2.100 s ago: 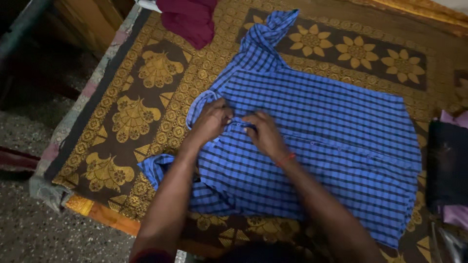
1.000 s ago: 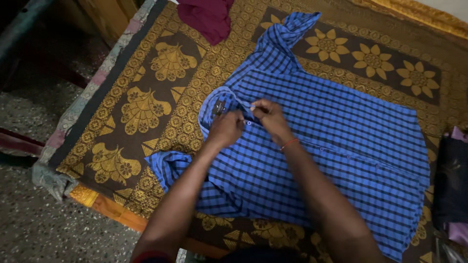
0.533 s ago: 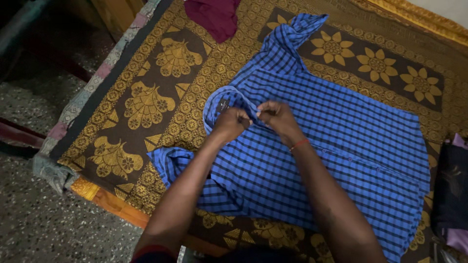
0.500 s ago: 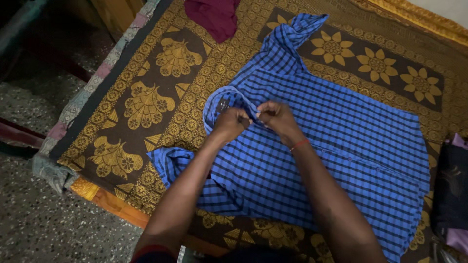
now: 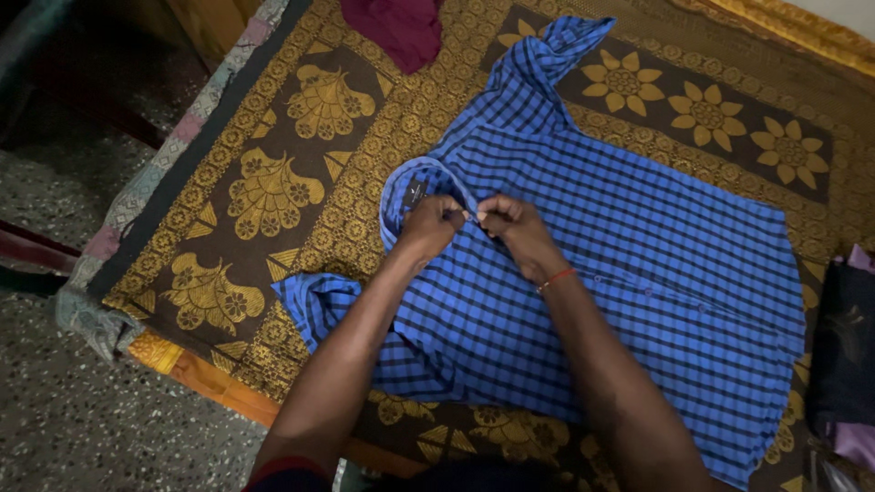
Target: The person irons a blue checkered shirt laid out on a patterned bedsheet. They smooth the fabric, button the shirt, and continue ironing the front and collar areas.
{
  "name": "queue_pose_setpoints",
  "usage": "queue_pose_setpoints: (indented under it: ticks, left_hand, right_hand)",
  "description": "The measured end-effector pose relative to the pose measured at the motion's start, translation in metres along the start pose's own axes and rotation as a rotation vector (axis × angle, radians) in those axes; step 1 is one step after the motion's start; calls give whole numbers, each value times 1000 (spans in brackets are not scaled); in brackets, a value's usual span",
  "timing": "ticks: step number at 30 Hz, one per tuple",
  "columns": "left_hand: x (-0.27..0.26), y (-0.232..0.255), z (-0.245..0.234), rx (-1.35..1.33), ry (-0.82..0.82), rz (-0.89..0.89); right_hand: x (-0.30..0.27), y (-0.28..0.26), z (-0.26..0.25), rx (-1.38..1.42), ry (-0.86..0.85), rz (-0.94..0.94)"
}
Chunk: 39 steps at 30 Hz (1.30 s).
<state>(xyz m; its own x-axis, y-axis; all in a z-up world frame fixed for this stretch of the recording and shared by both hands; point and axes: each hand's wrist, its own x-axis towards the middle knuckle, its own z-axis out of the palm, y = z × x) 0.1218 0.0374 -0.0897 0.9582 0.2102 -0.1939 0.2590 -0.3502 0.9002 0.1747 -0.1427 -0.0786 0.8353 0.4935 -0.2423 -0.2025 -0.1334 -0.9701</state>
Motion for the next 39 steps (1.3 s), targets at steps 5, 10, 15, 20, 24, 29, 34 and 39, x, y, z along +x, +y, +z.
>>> queue_pose_setpoints:
  ticks: [5, 10, 15, 20, 24, 29, 34, 39]
  left_hand:
    - [1, -5, 3, -78, -9, -33]
    - [3, -12, 9, 7, 54, 57]
    - [3, -17, 14, -10, 54, 44]
    - [4, -21, 19, 4, 55, 58]
    - [3, -17, 17, 31, 63, 50]
    - [-3, -9, 13, 20, 51, 67]
    - [-4, -6, 10, 23, 38, 73]
    - [-2, -13, 10, -27, 48, 113]
  right_hand:
    - [0, 0, -1, 10, -10, 42]
    - [2, 6, -1, 37, -18, 5]
    - [-1, 13, 2, 81, -47, -83]
    - [0, 29, 10, -40, 12, -315]
    - [1, 37, 11, -19, 14, -354]
    - [-2, 39, 13, -181, 98, -374]
    - [-4, 35, 18, -243, 153, -401]
    - [-7, 35, 20, -310, 191, -502]
